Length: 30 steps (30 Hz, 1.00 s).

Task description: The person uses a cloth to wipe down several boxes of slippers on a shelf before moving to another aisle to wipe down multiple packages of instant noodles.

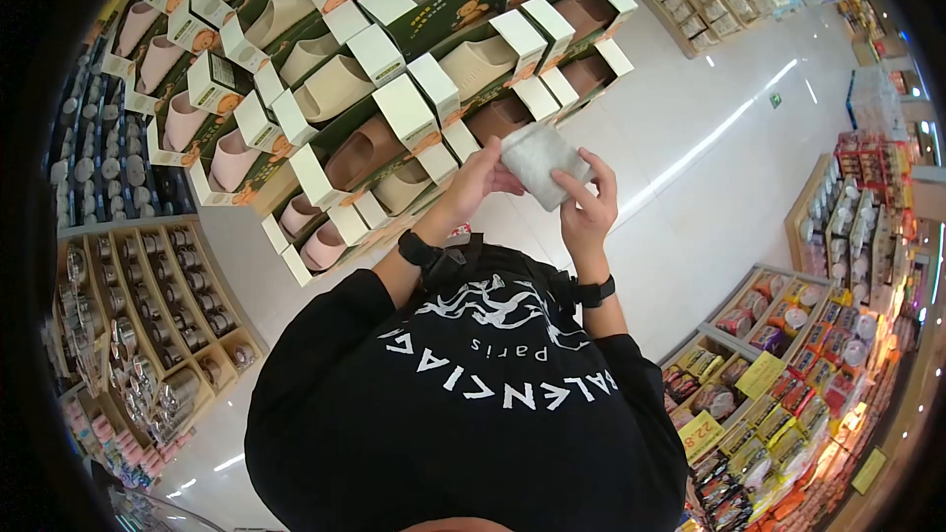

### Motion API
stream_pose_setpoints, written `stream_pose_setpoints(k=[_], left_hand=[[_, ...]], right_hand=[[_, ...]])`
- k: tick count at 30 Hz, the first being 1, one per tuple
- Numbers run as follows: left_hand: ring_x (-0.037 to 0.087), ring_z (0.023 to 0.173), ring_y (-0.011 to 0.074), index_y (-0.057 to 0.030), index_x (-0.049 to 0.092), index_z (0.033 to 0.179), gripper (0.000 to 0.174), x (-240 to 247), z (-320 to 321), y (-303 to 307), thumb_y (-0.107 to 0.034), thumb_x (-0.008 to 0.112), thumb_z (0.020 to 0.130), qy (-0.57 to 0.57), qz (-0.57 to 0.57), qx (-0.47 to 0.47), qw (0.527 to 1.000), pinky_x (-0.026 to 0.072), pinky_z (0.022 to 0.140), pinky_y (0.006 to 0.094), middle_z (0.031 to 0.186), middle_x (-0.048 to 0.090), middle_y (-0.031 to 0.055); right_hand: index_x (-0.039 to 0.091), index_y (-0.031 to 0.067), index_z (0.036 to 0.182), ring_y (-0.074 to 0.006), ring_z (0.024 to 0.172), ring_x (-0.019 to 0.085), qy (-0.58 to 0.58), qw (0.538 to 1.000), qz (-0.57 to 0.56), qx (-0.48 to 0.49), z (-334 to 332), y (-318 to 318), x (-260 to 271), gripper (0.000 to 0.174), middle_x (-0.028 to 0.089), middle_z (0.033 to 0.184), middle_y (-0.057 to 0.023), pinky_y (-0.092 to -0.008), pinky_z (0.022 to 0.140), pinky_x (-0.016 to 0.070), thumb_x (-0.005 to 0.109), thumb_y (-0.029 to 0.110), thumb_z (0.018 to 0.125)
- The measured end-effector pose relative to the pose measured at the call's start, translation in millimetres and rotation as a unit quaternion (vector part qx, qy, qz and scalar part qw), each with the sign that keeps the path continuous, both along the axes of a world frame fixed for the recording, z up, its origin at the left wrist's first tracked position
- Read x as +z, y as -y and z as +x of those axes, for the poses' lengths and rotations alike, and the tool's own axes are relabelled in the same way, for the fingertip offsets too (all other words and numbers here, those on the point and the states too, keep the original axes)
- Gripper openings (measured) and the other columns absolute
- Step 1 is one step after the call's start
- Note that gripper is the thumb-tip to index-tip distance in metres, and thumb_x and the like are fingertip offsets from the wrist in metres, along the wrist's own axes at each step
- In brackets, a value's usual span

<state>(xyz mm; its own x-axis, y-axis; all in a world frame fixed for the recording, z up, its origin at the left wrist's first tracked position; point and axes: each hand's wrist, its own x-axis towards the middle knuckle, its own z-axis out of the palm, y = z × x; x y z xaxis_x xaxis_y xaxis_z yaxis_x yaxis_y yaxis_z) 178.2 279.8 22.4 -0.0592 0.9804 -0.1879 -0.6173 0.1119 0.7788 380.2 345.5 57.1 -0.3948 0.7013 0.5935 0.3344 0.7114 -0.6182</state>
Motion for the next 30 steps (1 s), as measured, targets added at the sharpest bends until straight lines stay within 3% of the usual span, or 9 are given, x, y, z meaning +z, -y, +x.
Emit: stream_pose_setpoints(k=[3,6,7,9,12,21,25,26,30], left_hand=[[0.071,0.095,0.014,-0.0015,0.061,0.126,0.034,0.5,-5.5,-14.3,-0.022,0.07,0.101,-0.061,0.059,0.05,0.995,0.0597,0.079,0.0301,0.109,0.072,0.0069],[0.07,0.095,0.0135,-0.0014,0.059,0.134,0.038,-0.7,-24.6,-22.0,-0.017,0.069,0.1,0.003,0.049,0.074,0.996,0.0602,0.078,0.0301,0.112,0.072,0.0056],[0.07,0.095,0.0133,-0.0015,0.059,0.135,0.04,-0.2,-30.6,-23.9,-0.017,0.07,0.1,0.005,0.046,0.084,0.995,0.0602,0.078,0.0297,0.113,0.072,0.0055],[0.07,0.095,0.0128,-0.0015,0.057,0.136,0.044,0.7,-43.2,-26.8,-0.017,0.072,0.098,0.006,0.04,0.106,0.994,0.0602,0.077,0.029,0.113,0.071,0.0053],[0.07,0.092,0.0124,-0.0011,0.059,0.135,0.044,-15.2,-66.6,-26.9,-0.018,0.075,0.096,-0.063,0.018,0.047,0.997,0.0602,0.077,0.0286,0.111,0.072,0.005],[0.07,0.082,0.0111,0.0063,0.064,0.117,0.035,-43.7,-96.2,-25.1,-0.017,0.077,0.094,-0.194,-0.05,0.215,0.956,0.057,0.071,0.0268,0.1,0.073,0.0111],[0.07,0.086,0.015,0.0031,0.065,0.113,0.035,-40.4,-105.0,-29.3,-0.02,0.079,0.091,-0.302,-0.081,0.187,0.931,0.0569,0.075,0.0296,0.102,0.073,0.0107],[0.07,0.09,0.0166,0.0018,0.065,0.112,0.035,-32.5,-107.8,-30.3,-0.021,0.08,0.09,-0.33,-0.098,0.172,0.923,0.0571,0.078,0.0308,0.104,0.073,0.0096],[0.06,0.116,0.0344,-0.0015,0.065,0.12,0.048,-34.6,-121.5,-40.5,-0.019,0.082,0.078,-0.617,-0.077,0.248,0.743,0.0495,0.098,0.0455,0.118,0.067,0.0137]], right_hand=[[0.072,0.0073,0.126,-0.0349,0.125,0.059,-0.004,1.0,0.004,0.007,-28.9,-8.6,0.4,0.054,0.058,0.143,-0.018,-0.0415,0.102,0.0482,0.061,-0.008,0.076],[0.048,0.0033,0.151,-0.0332,0.135,0.052,-0.252,0.929,-0.27,0.006,-62.3,-12.0,-10.7,0.071,0.054,0.148,-0.0169,-0.0427,0.109,0.0421,0.06,0.002,0.081],[0.03,0.0012,0.16,-0.0295,0.142,0.045,-0.256,0.864,-0.425,0.086,-54.0,-26.1,-24.9,0.074,0.05,0.153,-0.0154,-0.0428,0.115,0.0361,0.058,0.011,0.091],[0.03,0.0022,0.16,-0.0268,0.142,0.046,-0.428,0.611,-0.632,0.206,-62.6,-37.9,-40.5,0.074,0.051,0.151,-0.0152,-0.0429,0.117,0.0356,0.063,0.013,0.095],[0.029,0.0017,0.16,-0.0249,0.142,0.045,-0.297,0.723,-0.605,0.152,-95.5,-37.9,-32.4,0.078,0.051,0.151,-0.0141,-0.0421,0.118,0.0355,0.07,0.015,0.094],[0.045,-0.0003,0.147,-0.0219,0.128,0.059,-0.175,0.739,-0.606,0.237,-159.1,-66.0,-44.0,0.066,0.06,0.14,-0.01,-0.0343,0.109,0.0466,0.075,0.003,0.088],[0.061,-0.0024,0.129,-0.0176,0.109,0.067,-0.208,0.707,-0.662,0.138,-168.0,-102.2,-65.1,0.039,0.07,0.121,-0.0083,-0.0304,0.095,0.0526,0.07,0.002,0.091],[0.067,-0.0016,0.121,-0.0173,0.103,0.069,-0.22,0.747,-0.614,0.127,-171.6,-113.7,-66.0,0.029,0.072,0.115,-0.0082,-0.03,0.091,0.0539,0.068,0.003,0.093],[0.067,-0.0041,0.119,-0.0117,0.097,0.064,-0.175,0.882,-0.426,0.099,-171.8,-188.4,-74.6,0.027,0.071,0.109,-0.0056,-0.0272,0.087,0.0516,0.064,0.001,0.092]])
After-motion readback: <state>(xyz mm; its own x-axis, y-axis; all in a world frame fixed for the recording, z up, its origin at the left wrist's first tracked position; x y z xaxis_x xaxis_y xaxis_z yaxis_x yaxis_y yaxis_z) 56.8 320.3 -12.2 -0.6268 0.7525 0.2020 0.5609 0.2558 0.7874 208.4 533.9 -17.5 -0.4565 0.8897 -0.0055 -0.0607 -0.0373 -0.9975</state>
